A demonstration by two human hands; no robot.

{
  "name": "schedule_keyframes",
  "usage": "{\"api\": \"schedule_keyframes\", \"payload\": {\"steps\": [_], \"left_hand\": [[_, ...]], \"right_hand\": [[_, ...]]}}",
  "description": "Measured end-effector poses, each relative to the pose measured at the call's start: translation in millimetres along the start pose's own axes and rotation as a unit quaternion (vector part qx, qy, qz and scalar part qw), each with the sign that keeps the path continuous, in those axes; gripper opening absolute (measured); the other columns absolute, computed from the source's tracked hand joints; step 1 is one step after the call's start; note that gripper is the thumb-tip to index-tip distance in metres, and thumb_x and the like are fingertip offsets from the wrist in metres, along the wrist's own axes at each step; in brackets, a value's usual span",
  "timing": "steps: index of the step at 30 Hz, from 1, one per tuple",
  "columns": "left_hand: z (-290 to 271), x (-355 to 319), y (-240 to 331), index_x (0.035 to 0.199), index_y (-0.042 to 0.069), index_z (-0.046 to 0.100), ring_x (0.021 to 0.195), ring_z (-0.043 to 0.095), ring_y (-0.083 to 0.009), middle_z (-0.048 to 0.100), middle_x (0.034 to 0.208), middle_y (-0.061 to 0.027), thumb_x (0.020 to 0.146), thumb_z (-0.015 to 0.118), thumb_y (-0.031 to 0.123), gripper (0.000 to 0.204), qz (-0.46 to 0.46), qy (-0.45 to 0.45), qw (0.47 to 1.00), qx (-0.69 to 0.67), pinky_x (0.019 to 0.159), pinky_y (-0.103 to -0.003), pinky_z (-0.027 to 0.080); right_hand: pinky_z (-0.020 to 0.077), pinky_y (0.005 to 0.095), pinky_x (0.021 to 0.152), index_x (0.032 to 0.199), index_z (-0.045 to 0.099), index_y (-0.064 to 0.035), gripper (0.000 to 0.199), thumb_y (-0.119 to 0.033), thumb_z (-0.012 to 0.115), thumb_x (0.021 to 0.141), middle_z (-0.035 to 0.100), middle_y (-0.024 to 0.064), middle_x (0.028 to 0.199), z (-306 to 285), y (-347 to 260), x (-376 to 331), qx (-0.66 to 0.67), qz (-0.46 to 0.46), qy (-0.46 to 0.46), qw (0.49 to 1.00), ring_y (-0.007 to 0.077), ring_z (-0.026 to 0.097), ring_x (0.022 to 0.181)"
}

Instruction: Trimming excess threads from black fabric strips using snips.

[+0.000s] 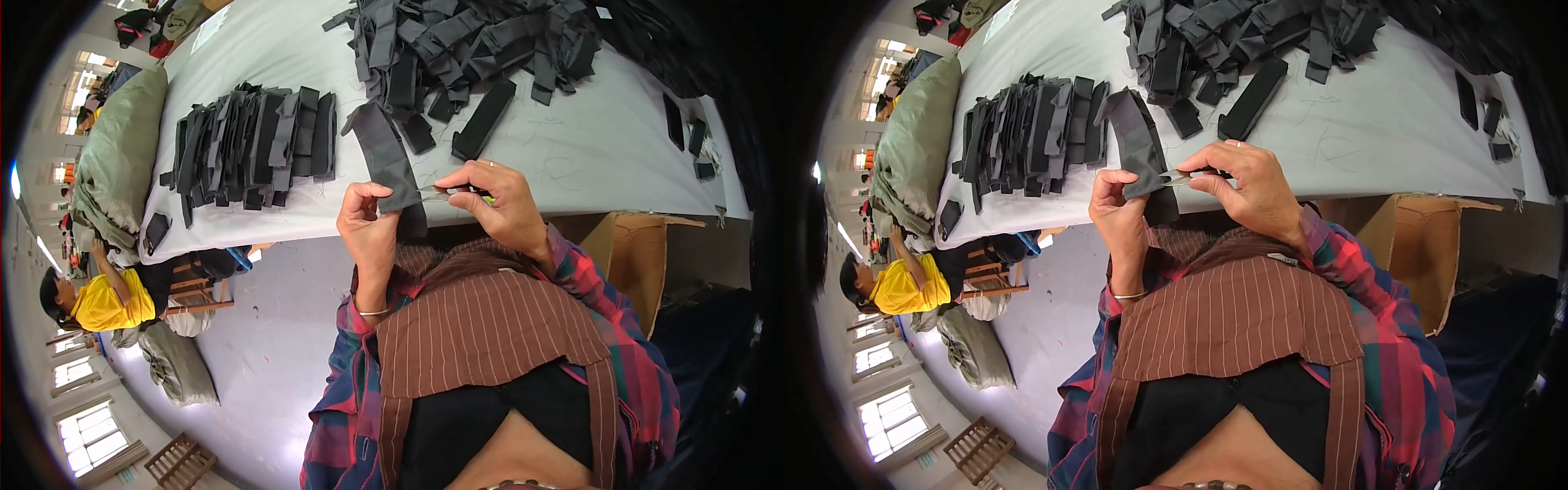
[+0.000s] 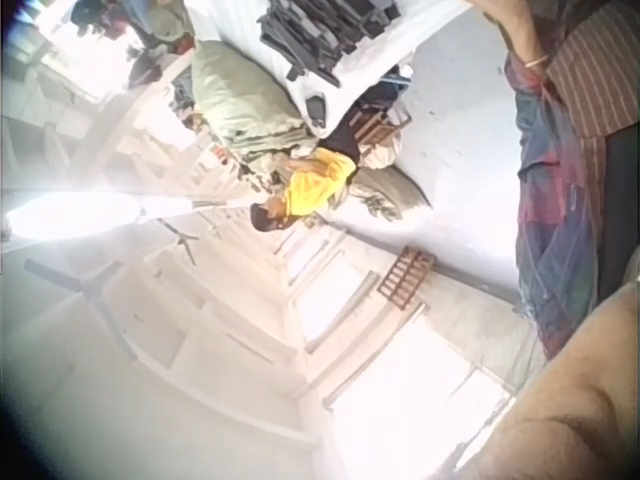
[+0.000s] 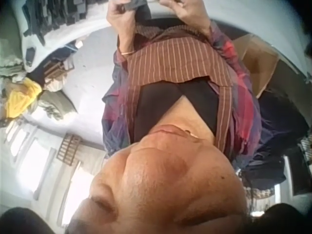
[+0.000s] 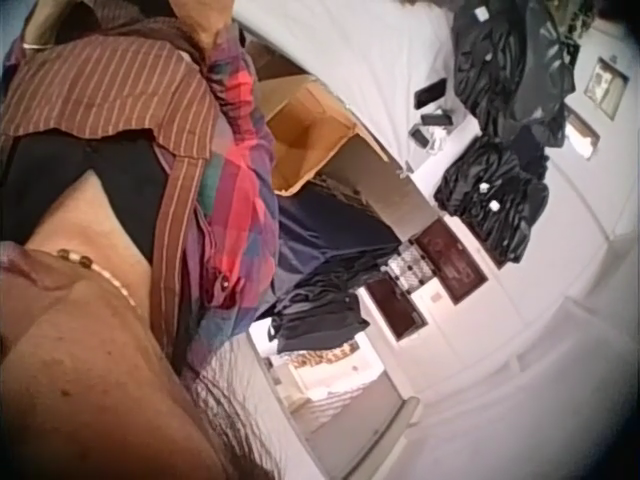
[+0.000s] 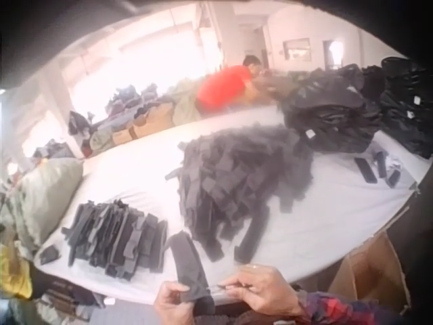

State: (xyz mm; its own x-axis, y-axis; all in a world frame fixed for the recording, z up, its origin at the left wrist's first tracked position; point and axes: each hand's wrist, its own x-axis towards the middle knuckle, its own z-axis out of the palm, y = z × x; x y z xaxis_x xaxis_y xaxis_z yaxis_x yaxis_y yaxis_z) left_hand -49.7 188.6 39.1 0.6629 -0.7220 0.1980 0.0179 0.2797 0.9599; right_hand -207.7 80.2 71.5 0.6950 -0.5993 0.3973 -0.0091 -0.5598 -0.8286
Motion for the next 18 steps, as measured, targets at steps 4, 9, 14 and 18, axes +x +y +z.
{"api": "schedule_keyframes", "payload": {"steps": [4, 9, 14, 18], "left_hand": [[4, 0, -3, 0.085, 0.003, 0.056, 0.084, 0.056, -0.0087, 0.058, 0.086, -0.0007, 0.072, 0.064, -0.015, 0.024, -0.002, -0.002, 1.000, -0.001, 0.080, -0.022, 0.044], [6, 0, -6, 0.084, 0.003, 0.057, 0.082, 0.054, -0.0084, 0.057, 0.084, -0.0002, 0.070, 0.065, -0.015, 0.024, 0.016, -0.003, 1.000, 0.018, 0.079, -0.022, 0.043], [6, -1, -8, 0.083, 0.004, 0.057, 0.082, 0.054, -0.0086, 0.057, 0.083, 0.0000, 0.069, 0.065, -0.014, 0.024, 0.022, -0.001, 0.999, 0.036, 0.079, -0.022, 0.042], [8, -3, -9, 0.083, 0.004, 0.057, 0.083, 0.054, -0.0089, 0.058, 0.084, -0.0004, 0.069, 0.065, -0.014, 0.024, 0.018, -0.008, 0.999, 0.031, 0.080, -0.022, 0.042]], "right_hand": [[0.0433, 0.0311, 0.065, 0.093, 0.066, -0.0052, 0.016, -0.007, 0.067, 0.076, 0.065, 0.0071, 0.080, 3, -1, 3, -0.003, -0.016, -0.008, 1.000, 0.0231, 0.057, 0.070], [0.0401, 0.0307, 0.061, 0.091, 0.066, -0.0041, 0.016, -0.006, 0.068, 0.075, 0.063, 0.0064, 0.076, 12, 0, 4, -0.026, -0.033, 0.001, 0.999, 0.0223, 0.053, 0.064], [0.0411, 0.0313, 0.061, 0.088, 0.066, -0.0043, 0.013, -0.008, 0.069, 0.075, 0.062, 0.0068, 0.074, 16, 0, 3, -0.049, -0.038, -0.004, 0.998, 0.0228, 0.054, 0.065], [0.0417, 0.0315, 0.061, 0.087, 0.066, -0.0043, 0.012, -0.008, 0.069, 0.076, 0.062, 0.0073, 0.074, 18, 5, 1, -0.062, -0.046, -0.009, 0.997, 0.0228, 0.056, 0.065]]}}
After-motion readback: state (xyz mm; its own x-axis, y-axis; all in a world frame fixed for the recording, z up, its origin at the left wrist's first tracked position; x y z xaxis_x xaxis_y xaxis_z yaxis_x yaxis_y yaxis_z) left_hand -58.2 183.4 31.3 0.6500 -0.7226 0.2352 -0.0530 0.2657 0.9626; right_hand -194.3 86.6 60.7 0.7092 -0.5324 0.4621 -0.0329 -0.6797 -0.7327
